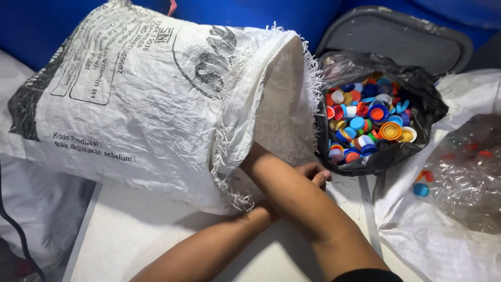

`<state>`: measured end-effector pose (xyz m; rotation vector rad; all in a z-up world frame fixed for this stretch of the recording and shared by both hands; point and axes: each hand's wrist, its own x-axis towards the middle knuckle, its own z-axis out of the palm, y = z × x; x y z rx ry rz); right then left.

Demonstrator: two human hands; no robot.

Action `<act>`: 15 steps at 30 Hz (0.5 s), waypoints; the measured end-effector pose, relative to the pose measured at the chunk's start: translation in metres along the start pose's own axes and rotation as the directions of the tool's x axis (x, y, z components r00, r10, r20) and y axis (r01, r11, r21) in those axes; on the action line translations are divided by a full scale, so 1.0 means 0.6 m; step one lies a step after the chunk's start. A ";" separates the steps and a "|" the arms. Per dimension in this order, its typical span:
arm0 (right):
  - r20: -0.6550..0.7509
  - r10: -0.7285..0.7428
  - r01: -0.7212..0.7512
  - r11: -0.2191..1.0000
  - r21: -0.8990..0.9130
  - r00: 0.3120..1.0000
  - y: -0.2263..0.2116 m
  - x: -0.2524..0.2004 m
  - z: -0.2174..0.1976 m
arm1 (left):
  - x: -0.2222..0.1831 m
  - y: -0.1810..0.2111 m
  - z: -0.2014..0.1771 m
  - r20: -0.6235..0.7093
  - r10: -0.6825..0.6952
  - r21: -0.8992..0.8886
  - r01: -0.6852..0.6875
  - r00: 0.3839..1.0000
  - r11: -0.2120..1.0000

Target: The recorder is sorting various plastic bottle caps from a bag into another bag while occasionally handling small clear plastic bottles.

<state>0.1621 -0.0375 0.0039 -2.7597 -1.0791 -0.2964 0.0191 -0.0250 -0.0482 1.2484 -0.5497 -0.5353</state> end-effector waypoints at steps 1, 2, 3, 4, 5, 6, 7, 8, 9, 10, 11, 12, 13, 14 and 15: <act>-0.020 -0.003 0.003 1.000 -0.015 1.000 0.006 0.000 -0.011 | 0.027 -0.039 -0.004 0.000 0.010 0.002 -0.010 1.000 1.000; -0.033 0.004 -0.005 1.000 -0.016 0.999 0.003 -0.008 -0.016 | 0.042 -0.080 -0.003 0.060 0.028 -0.184 -0.017 0.998 0.983; -0.047 0.012 -0.013 1.000 -0.016 0.999 0.001 -0.015 -0.020 | 0.058 -0.122 -0.002 0.114 0.057 -0.365 -0.011 0.992 0.931; -0.065 0.019 -0.021 0.999 -0.025 0.998 0.006 -0.023 -0.026 | 0.055 -0.116 -0.002 0.121 0.056 -0.366 -0.008 0.991 0.931; -0.083 0.026 -0.029 0.999 -0.034 0.996 0.011 -0.031 -0.032 | 0.051 -0.111 -0.003 0.066 0.064 -0.261 -0.045 0.996 0.964; -0.102 0.034 -0.039 0.998 -0.045 0.994 0.017 -0.039 -0.039 | 0.049 -0.104 -0.004 0.014 0.082 -0.152 -0.079 0.997 0.985; -0.121 0.041 -0.048 0.997 -0.057 0.992 0.021 -0.048 -0.049 | 0.043 -0.089 -0.007 0.023 0.082 -0.153 -0.078 0.996 0.985; -0.137 0.046 -0.055 0.996 -0.063 0.990 0.022 -0.056 -0.056 | 0.033 -0.075 -0.011 -0.060 0.117 0.017 -0.117 0.991 0.993; -0.153 0.051 -0.062 0.996 -0.070 0.987 0.022 -0.062 -0.063 | 0.023 -0.062 -0.015 -0.133 0.166 0.189 -0.139 0.977 0.972; -0.170 0.048 -0.062 0.995 -0.078 0.984 0.051 -0.090 -0.068 | 0.015 -0.034 -0.014 -0.135 0.168 0.189 -0.141 0.976 0.972; -0.187 0.045 -0.062 0.994 -0.086 0.981 0.049 -0.099 -0.073 | 0.005 -0.007 -0.013 -0.072 0.125 0.021 -0.124 0.990 0.992; -0.201 0.039 -0.059 0.994 -0.096 0.979 0.031 -0.065 -0.083 | -0.005 0.019 -0.012 -0.002 0.097 -0.149 -0.097 0.995 0.984; -0.198 0.033 -0.054 0.994 -0.100 0.980 -0.006 -0.069 -0.141 | -0.006 0.030 -0.014 -0.006 0.102 -0.151 -0.102 0.995 0.983; -0.051 0.313 -0.297 0.934 0.198 0.949 -0.042 -0.079 -0.200 | -0.008 0.041 -0.011 -0.027 0.067 -0.135 -0.070 0.997 0.988; 0.172 0.511 -0.531 0.731 0.429 0.842 -0.078 -0.088 -0.259 | -0.009 0.050 -0.008 -0.049 0.032 -0.119 -0.037 0.998 0.992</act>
